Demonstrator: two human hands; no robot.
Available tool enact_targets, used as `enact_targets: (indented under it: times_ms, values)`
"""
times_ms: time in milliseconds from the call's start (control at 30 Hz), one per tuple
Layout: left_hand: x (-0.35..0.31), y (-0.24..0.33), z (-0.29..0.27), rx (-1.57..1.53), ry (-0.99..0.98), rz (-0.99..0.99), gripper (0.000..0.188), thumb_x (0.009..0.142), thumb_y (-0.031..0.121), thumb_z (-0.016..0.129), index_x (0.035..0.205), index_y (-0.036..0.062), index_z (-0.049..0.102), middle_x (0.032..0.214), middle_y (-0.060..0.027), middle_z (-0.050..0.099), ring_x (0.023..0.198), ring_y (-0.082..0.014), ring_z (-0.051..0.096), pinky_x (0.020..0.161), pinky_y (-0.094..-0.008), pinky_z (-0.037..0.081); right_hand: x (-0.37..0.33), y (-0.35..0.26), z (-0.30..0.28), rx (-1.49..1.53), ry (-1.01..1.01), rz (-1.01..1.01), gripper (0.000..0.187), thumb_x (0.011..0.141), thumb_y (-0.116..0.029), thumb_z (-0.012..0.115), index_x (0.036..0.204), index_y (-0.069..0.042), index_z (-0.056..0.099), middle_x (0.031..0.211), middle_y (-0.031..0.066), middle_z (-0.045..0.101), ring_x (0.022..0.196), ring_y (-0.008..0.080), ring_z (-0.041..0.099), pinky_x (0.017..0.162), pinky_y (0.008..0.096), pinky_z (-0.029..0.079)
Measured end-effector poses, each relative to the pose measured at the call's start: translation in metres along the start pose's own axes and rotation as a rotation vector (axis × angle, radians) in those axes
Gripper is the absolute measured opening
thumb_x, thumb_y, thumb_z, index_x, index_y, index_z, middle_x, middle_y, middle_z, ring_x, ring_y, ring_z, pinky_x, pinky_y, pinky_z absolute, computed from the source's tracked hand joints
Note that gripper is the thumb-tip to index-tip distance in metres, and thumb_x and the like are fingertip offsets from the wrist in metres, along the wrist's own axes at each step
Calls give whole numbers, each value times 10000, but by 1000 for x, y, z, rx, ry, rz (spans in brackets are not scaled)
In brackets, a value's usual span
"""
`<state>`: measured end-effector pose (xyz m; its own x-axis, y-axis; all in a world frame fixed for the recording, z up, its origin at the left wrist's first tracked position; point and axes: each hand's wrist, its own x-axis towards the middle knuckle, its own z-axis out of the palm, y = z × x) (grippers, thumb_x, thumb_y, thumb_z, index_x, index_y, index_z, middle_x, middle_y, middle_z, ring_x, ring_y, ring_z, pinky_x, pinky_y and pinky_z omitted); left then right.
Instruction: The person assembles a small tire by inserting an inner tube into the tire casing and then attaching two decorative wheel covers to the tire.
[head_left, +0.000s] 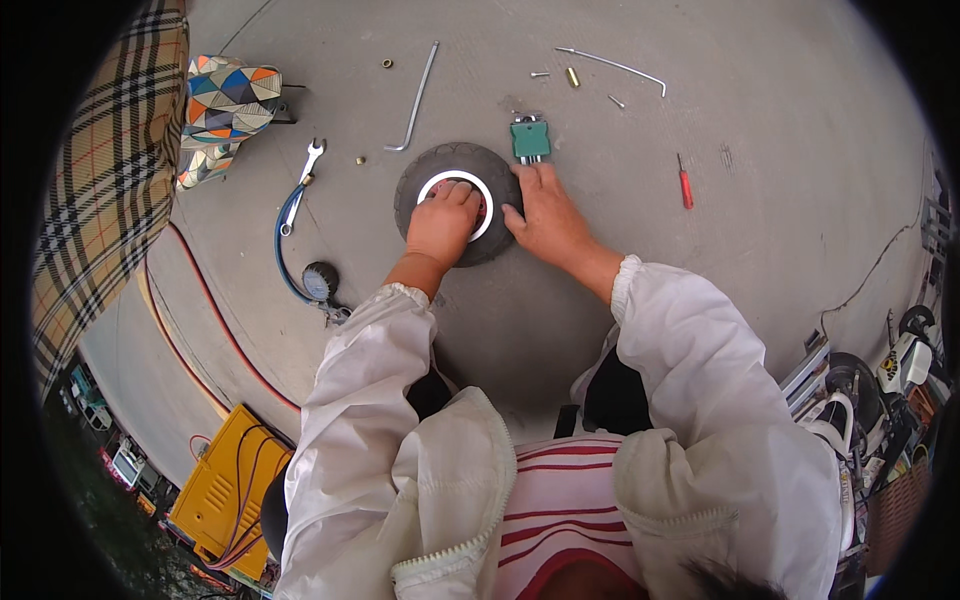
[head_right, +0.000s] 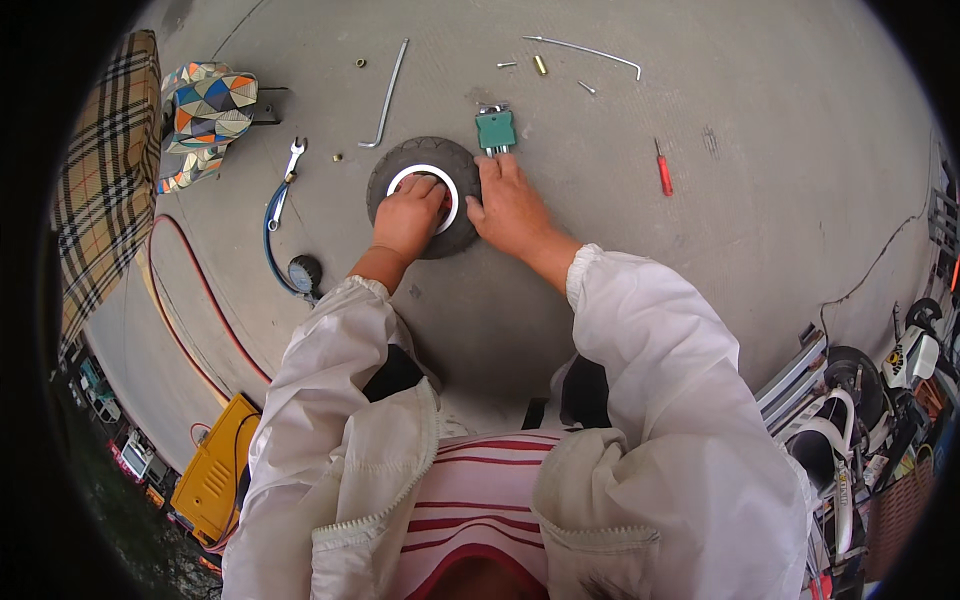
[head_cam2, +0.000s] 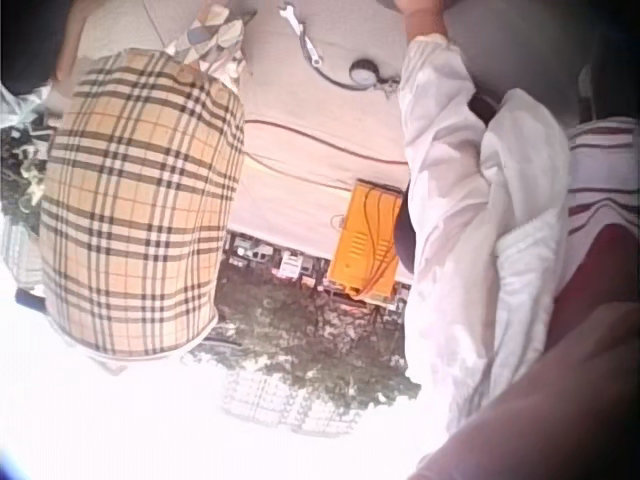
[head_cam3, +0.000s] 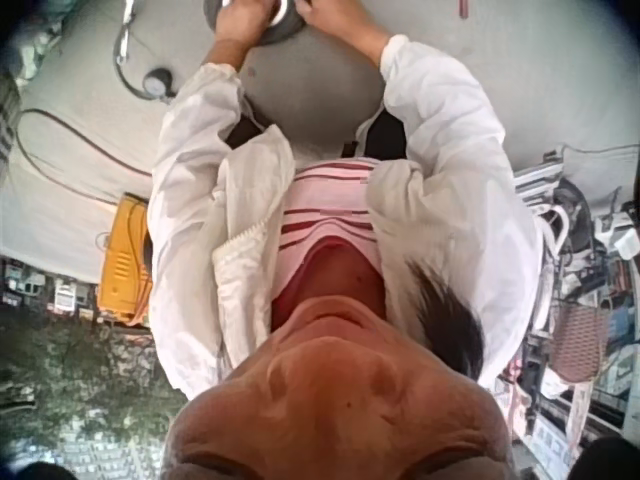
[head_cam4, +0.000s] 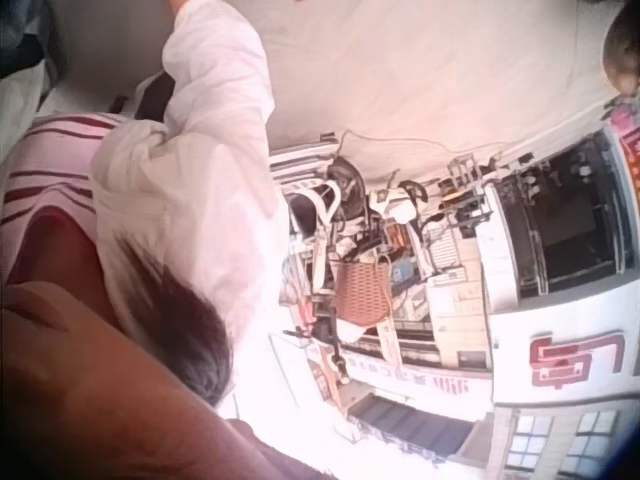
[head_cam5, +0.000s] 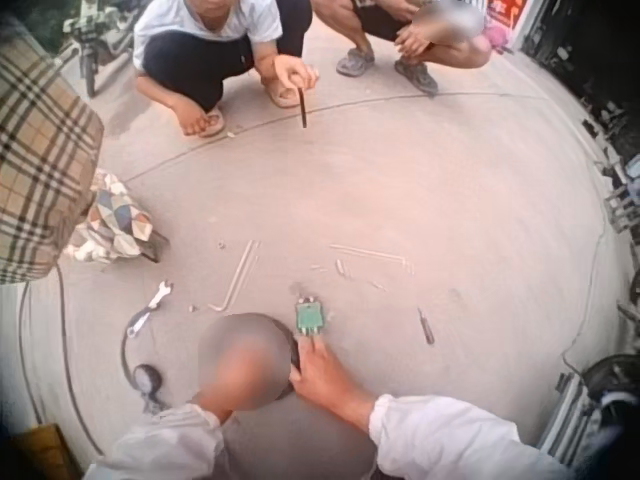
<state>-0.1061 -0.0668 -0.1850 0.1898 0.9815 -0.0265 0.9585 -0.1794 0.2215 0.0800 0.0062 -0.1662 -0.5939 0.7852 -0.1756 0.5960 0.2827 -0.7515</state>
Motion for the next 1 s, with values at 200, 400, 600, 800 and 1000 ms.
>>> enact_targets:
  times_ms: [200,400,600,800,1000]
  values:
    - [-2,-10,7,-49,126,103,188,757,193,684,922,105,667,963,-27,624,960,-221,632,722,-357,562,-4,-1,2,18,-14,-13,551,829,-148,670,1291,25,423,1210,276,466,1082,470,533,910,502,482]
    - [-12,-2,0,-28,-49,-23,264,795,153,622,1042,74,668,1083,-48,635,1032,-228,621,819,-349,542,-2,-3,13,-1,-1,-67,567,826,-134,668,1307,31,418,1226,277,481,1086,463,532,915,488,477]
    - [-14,4,-5,7,-113,-56,299,804,144,596,1084,63,663,1131,-44,608,1104,-212,579,879,-331,506,1,1,5,-30,-72,-33,575,837,-129,668,1327,24,409,1228,283,485,1125,452,517,954,464,460]
    - [-20,18,-5,-27,36,-122,386,838,126,570,1214,44,592,1223,-70,570,1215,-228,539,951,-357,489,3,-2,1,17,-121,42,545,837,-153,670,1295,18,429,1225,275,485,1113,455,524,942,470,463]
    - [-21,19,-6,-86,62,-125,386,844,118,562,1220,29,581,1244,-79,560,1242,-244,524,992,-369,474,8,0,0,-24,-123,39,549,829,-155,678,1287,28,437,1224,281,486,1084,462,536,925,476,468]
